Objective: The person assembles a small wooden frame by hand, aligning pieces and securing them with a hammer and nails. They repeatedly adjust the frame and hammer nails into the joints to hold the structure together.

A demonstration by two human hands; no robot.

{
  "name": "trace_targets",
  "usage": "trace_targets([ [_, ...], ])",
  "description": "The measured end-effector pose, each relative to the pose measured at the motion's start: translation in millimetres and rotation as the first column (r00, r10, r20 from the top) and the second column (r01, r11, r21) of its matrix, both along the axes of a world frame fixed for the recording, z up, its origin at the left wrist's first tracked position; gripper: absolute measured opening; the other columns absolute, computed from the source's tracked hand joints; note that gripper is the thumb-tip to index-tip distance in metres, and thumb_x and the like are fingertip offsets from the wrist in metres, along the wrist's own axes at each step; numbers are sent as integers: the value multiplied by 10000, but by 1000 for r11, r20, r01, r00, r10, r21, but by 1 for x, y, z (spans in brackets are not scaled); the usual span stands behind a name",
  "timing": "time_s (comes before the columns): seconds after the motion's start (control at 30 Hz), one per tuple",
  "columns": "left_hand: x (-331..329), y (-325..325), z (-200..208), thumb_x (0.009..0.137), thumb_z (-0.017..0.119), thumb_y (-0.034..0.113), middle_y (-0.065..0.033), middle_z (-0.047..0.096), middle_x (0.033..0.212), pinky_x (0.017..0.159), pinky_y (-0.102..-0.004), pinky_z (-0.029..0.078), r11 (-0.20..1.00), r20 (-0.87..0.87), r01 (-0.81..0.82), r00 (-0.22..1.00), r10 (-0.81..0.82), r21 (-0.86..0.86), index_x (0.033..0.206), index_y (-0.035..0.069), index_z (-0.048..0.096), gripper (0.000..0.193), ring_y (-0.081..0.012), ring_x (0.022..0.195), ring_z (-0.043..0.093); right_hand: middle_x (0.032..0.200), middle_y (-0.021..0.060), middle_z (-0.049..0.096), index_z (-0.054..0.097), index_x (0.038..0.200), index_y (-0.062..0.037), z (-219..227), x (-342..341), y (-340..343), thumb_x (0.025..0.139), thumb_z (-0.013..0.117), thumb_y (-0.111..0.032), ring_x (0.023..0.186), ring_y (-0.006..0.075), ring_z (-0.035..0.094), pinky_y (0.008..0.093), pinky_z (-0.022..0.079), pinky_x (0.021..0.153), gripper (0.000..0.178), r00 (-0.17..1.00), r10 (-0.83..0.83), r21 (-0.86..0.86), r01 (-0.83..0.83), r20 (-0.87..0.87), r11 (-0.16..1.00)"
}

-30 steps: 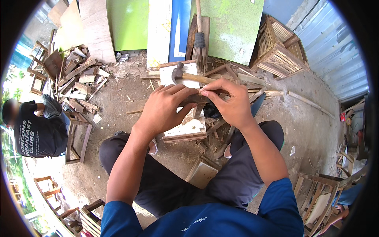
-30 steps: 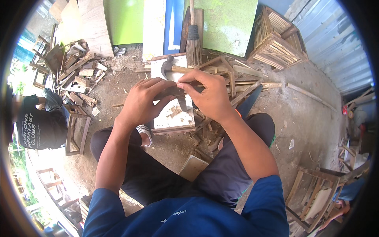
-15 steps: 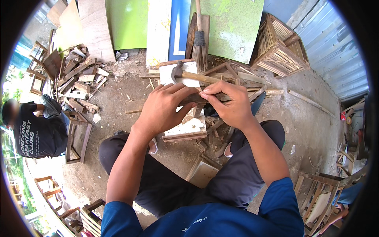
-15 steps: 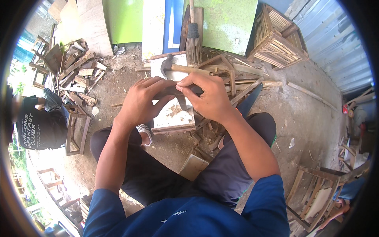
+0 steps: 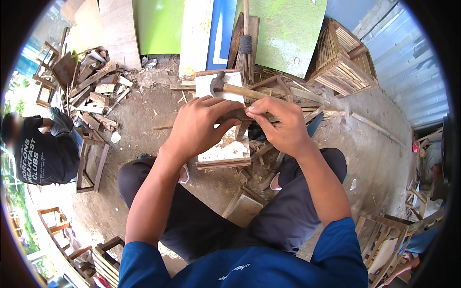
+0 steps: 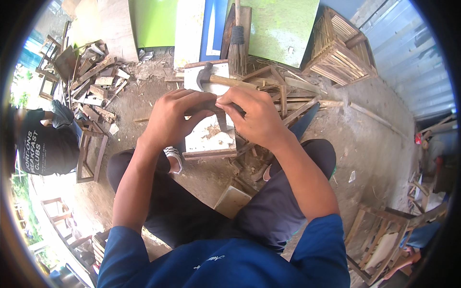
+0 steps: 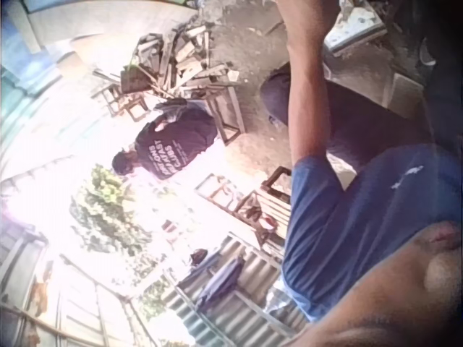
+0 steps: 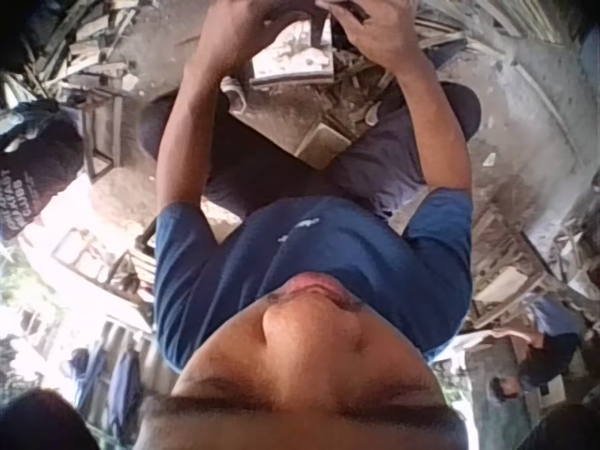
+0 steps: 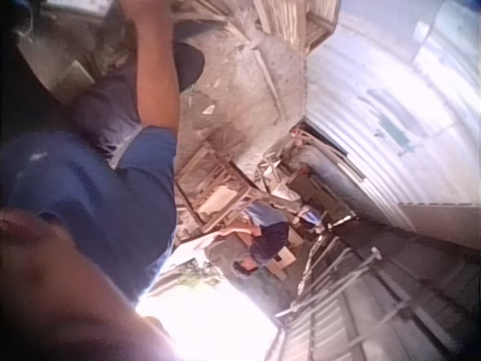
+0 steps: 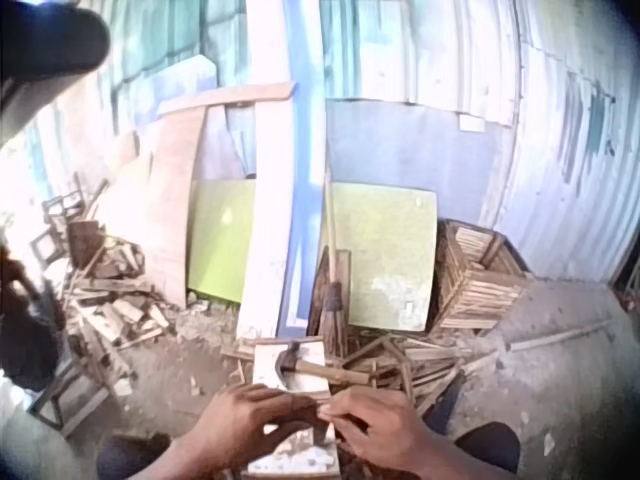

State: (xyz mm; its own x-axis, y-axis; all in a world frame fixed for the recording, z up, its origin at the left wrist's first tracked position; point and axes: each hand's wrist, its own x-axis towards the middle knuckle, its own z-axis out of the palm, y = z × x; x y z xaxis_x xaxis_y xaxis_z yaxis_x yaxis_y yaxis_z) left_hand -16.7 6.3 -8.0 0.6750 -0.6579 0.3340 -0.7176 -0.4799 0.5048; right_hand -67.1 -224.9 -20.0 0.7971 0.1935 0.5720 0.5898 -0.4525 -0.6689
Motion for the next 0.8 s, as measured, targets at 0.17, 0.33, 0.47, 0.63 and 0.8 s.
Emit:
trace_targets([
  [0.17, -2, -5, -1, 865, 845, 128, -92, 797, 1078, 854, -409, 613, 997, -42, -41, 998, 38, -69, 1151, 84, 789, 294, -322, 975, 766, 928, 159, 750, 699, 976, 12, -1, 4, 1, 909, 793, 13, 858, 351, 749, 419, 583, 742, 115, 1000, -12, -12, 13, 17, 1000],
  [0.33, -5, -10, -1, 845, 870, 145, -67, 811, 1084, 871, -381, 626, 993, -69, -81, 995, 75, -90, 1062, 103, 832, 225, -281, 986, 778, 925, 165, 741, 690, 962, 18, -5, 6, 3, 891, 794, 37, 849, 353, 745, 420, 585, 738, 127, 999, -5, 8, 5, 54, 1000],
  [0.47, -8, -12, -2, 840, 874, 148, -60, 814, 1101, 867, -374, 628, 989, -85, -115, 991, 107, -95, 1054, 118, 849, 218, -268, 974, 781, 921, 163, 735, 689, 964, 16, -8, 5, 2, 881, 791, 54, 849, 350, 745, 416, 590, 741, 137, 998, -3, -4, 4, 64, 1000],
  [0.63, -7, -10, -3, 835, 875, 129, -62, 815, 1098, 863, -369, 631, 991, -71, -100, 993, 93, -92, 1053, 113, 850, 220, -259, 968, 787, 938, 159, 734, 688, 975, 13, -11, 5, 3, 870, 792, 63, 851, 347, 743, 413, 592, 739, 155, 996, 5, -8, -4, 89, 1000],
  [0.8, -7, -9, -4, 832, 873, 87, -70, 816, 1092, 861, -359, 634, 984, -127, -118, 987, 101, -134, 1052, 95, 847, 222, -254, 968, 793, 928, 163, 730, 672, 971, 20, -11, 6, 4, 872, 778, 92, 849, 330, 743, 398, 592, 732, 162, 993, 10, -38, -5, 113, 999],
])
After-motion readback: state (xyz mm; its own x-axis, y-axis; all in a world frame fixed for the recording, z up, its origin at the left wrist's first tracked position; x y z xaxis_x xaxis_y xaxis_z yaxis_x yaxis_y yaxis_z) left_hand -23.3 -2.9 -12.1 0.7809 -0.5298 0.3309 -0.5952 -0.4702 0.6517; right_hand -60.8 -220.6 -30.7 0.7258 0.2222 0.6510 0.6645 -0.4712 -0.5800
